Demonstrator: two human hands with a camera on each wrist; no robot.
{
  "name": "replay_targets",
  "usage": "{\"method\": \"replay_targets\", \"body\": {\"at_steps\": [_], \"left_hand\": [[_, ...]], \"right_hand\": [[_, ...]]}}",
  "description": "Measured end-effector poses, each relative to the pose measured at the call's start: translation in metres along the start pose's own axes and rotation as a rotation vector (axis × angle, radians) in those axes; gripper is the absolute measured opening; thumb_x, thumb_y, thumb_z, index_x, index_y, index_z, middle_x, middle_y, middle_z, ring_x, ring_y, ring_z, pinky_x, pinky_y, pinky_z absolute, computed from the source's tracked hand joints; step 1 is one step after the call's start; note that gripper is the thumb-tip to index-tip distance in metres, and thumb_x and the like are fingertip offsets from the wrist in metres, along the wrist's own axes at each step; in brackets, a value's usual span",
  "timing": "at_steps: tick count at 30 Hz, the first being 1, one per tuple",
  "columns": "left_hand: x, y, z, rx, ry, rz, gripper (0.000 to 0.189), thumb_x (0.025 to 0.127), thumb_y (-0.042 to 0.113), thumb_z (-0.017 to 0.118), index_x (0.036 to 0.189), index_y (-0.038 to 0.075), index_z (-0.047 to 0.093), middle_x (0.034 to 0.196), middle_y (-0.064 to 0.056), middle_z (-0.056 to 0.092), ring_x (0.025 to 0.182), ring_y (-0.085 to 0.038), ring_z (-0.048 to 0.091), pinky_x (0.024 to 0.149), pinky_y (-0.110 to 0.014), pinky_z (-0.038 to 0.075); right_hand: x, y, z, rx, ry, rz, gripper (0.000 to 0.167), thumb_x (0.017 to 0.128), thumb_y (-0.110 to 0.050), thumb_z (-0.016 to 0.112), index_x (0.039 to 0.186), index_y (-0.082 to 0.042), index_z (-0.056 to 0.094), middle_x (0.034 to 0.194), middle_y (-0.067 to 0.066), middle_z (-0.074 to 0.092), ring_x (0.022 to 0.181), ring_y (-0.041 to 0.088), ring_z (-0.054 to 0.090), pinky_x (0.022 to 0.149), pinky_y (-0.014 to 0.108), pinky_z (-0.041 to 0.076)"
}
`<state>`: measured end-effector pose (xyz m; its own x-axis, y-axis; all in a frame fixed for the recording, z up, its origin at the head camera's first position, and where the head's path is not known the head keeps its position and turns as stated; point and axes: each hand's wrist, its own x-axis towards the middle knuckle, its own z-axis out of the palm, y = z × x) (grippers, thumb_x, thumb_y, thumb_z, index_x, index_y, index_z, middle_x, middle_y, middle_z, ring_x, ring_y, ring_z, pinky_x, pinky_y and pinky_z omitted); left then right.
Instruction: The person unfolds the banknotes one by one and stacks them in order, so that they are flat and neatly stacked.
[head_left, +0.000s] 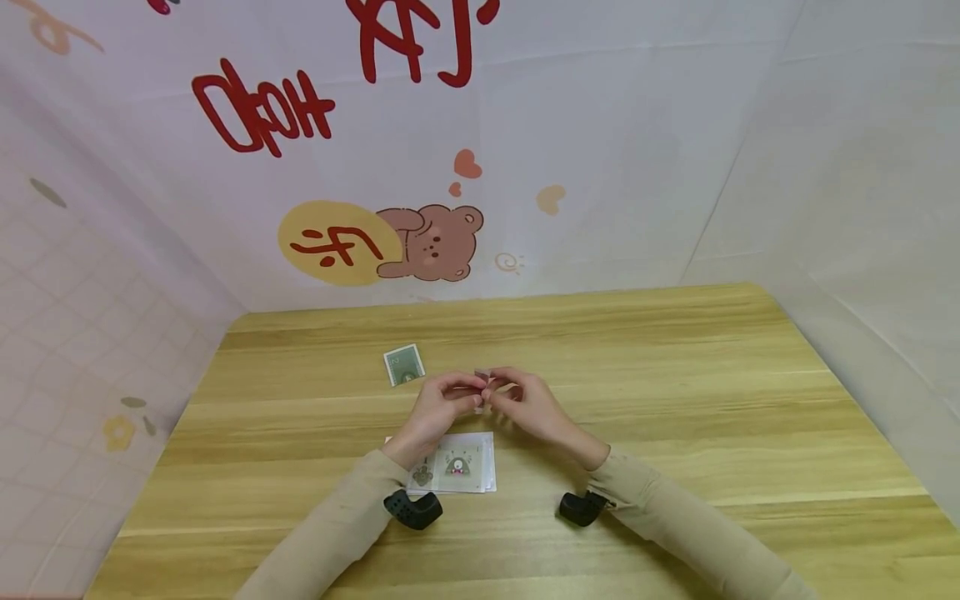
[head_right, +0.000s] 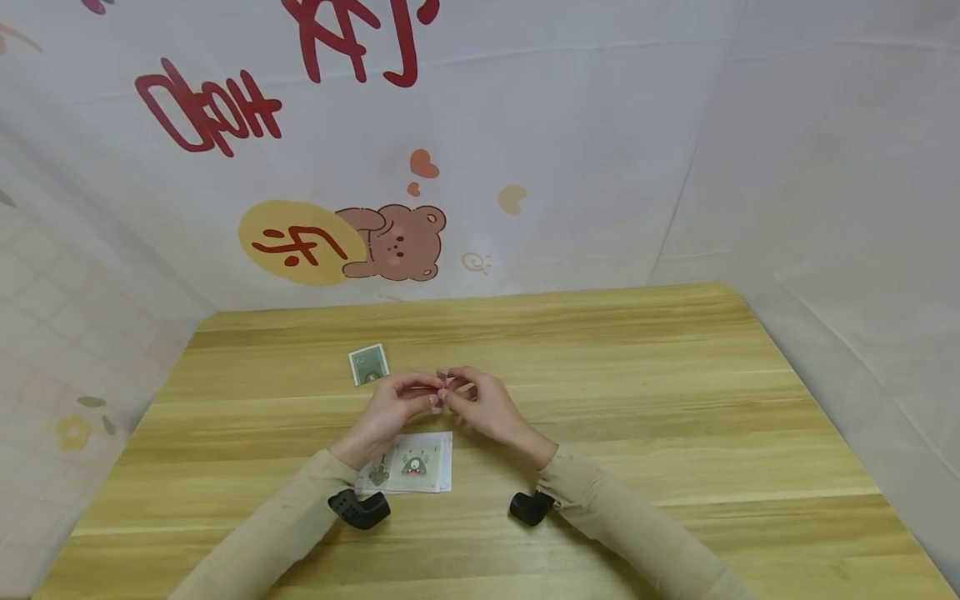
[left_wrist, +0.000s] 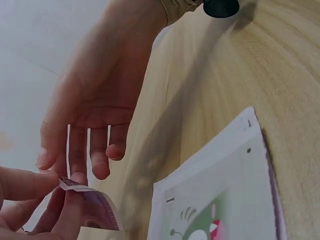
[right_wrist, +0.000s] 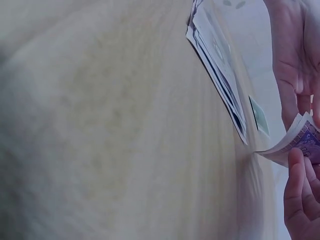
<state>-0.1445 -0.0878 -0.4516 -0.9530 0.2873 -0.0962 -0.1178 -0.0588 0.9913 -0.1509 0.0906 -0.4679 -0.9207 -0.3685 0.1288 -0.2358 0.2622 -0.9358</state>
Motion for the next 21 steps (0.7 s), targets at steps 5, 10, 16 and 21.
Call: {"method": "replay_targets", "body": {"at_steps": [5, 10, 16, 21], "left_hand": [[-0.0020, 0.0033, 0.0025, 0.054, 0.039, -0.002, 0.023, 0.085, -0.013, 0.062, 0.108, -0.014, 0.062, 0.111, -0.021, 0.064, 0.100, -0.025, 0.064, 0.081, -0.028, 0.052], [-0.0033, 0.0041, 0.0030, 0.094, 0.059, 0.012, 0.023, 0.084, -0.014, 0.061, 0.107, -0.013, 0.062, 0.105, -0.020, 0.066, 0.100, -0.028, 0.063, 0.080, -0.027, 0.052], [-0.0041, 0.0030, 0.0022, 0.100, 0.029, 0.022, 0.025, 0.083, -0.013, 0.061, 0.108, -0.012, 0.063, 0.103, -0.018, 0.067, 0.096, -0.026, 0.064, 0.079, -0.026, 0.052], [-0.0047, 0.0026, 0.0021, 0.106, 0.052, 0.032, 0.021, 0.082, -0.014, 0.058, 0.102, -0.013, 0.064, 0.098, -0.019, 0.066, 0.089, -0.022, 0.063, 0.073, -0.022, 0.050]], "right_hand": [[-0.0002, 0.0000, 0.0007, 0.036, 0.010, 0.006, 0.036, 0.093, -0.005, 0.062, 0.124, 0.011, 0.056, 0.102, 0.023, 0.063, 0.078, 0.040, 0.064, 0.059, 0.042, 0.054], [-0.0022, -0.0019, 0.0009, 0.000, 0.040, 0.017, 0.031, 0.092, -0.006, 0.064, 0.120, 0.007, 0.060, 0.099, 0.016, 0.065, 0.078, 0.031, 0.066, 0.063, 0.029, 0.053], [-0.0027, -0.0042, 0.0016, -0.024, 0.067, 0.005, 0.031, 0.092, -0.013, 0.066, 0.117, 0.005, 0.062, 0.098, 0.014, 0.066, 0.081, 0.024, 0.065, 0.071, 0.030, 0.054], [-0.0033, -0.0037, 0.0020, -0.006, 0.062, -0.006, 0.031, 0.089, -0.005, 0.064, 0.117, 0.009, 0.060, 0.098, 0.017, 0.066, 0.079, 0.028, 0.066, 0.069, 0.029, 0.054]]}}
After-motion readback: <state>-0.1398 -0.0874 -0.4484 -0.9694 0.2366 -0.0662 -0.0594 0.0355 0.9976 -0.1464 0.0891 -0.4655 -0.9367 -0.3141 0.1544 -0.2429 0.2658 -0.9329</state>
